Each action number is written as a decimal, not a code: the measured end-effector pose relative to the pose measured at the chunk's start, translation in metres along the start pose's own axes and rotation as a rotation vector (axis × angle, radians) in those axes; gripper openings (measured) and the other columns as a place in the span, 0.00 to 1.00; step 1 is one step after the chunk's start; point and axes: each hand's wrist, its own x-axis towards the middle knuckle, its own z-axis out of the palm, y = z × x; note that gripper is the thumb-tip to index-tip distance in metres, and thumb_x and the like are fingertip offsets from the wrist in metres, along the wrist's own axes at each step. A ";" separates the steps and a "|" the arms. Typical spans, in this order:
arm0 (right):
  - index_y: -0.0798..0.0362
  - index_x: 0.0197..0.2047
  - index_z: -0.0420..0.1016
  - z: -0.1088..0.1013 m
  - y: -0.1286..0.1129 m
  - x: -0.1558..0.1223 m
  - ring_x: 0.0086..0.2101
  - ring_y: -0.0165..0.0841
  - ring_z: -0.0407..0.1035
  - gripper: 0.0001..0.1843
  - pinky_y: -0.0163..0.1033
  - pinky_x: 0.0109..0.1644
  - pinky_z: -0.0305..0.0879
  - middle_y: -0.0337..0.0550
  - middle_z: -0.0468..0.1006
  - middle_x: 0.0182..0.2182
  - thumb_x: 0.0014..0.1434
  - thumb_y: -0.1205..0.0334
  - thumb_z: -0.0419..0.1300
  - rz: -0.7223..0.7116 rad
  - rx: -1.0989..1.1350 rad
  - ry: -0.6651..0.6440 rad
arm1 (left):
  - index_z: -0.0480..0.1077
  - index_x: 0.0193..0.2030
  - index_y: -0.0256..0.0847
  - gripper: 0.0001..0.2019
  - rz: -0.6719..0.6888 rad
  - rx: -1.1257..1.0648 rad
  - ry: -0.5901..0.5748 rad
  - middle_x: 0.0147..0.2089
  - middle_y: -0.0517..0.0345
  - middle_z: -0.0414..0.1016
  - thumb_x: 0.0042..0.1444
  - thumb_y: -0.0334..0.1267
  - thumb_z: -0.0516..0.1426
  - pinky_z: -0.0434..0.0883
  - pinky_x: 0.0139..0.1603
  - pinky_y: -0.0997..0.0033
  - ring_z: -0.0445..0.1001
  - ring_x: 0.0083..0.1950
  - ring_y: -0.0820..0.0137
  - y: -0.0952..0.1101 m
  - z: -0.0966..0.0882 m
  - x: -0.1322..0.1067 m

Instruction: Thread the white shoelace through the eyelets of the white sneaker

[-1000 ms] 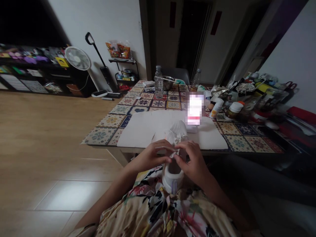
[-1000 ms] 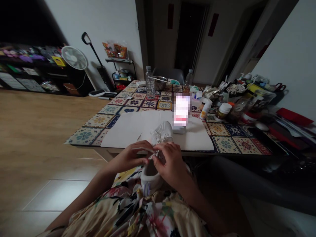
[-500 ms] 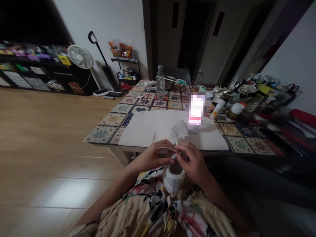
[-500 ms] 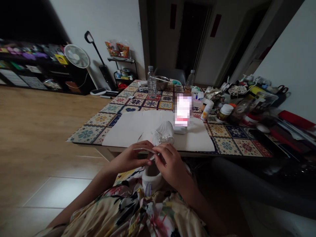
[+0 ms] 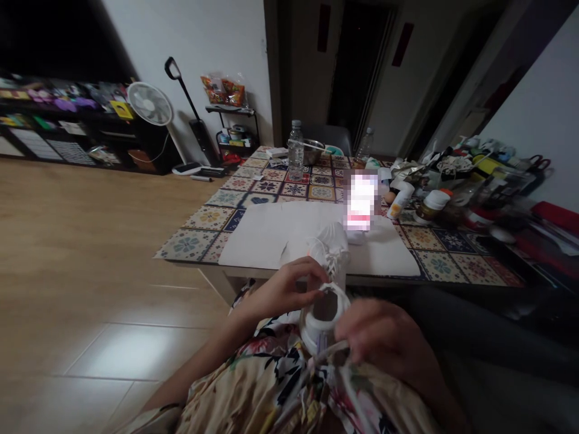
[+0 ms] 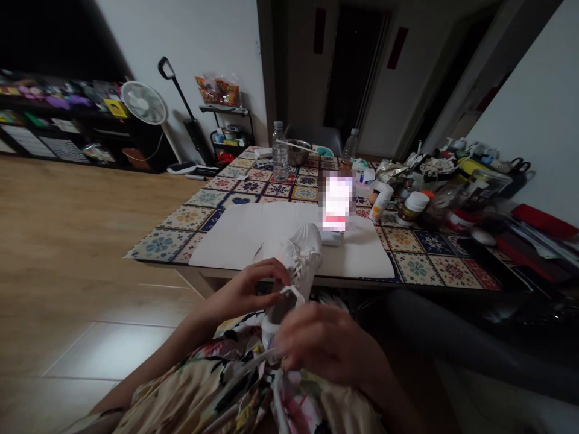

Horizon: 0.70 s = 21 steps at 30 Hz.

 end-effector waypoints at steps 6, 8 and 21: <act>0.49 0.46 0.72 0.005 0.027 0.036 0.45 0.36 0.72 0.09 0.43 0.51 0.70 0.46 0.76 0.42 0.66 0.68 0.53 0.122 -0.215 -0.023 | 0.67 0.34 0.38 0.04 0.044 0.075 -0.003 0.39 0.54 0.70 0.56 0.28 0.58 0.69 0.42 0.70 0.70 0.41 0.68 0.004 0.007 0.000; 0.49 0.46 0.72 0.005 0.031 0.036 0.45 0.36 0.71 0.10 0.42 0.51 0.69 0.46 0.75 0.42 0.67 0.69 0.52 0.111 -0.203 -0.133 | 0.66 0.33 0.38 0.04 0.063 0.081 0.007 0.39 0.54 0.70 0.57 0.29 0.58 0.68 0.43 0.69 0.70 0.42 0.68 0.003 0.007 -0.001; 0.50 0.44 0.71 0.004 0.038 0.035 0.48 0.36 0.69 0.05 0.42 0.52 0.66 0.47 0.73 0.45 0.67 0.66 0.55 0.115 -0.081 -0.184 | 0.71 0.28 0.38 0.17 0.110 -0.494 0.030 0.39 0.54 0.69 0.58 0.49 0.61 0.66 0.45 0.68 0.69 0.42 0.68 0.006 0.000 -0.008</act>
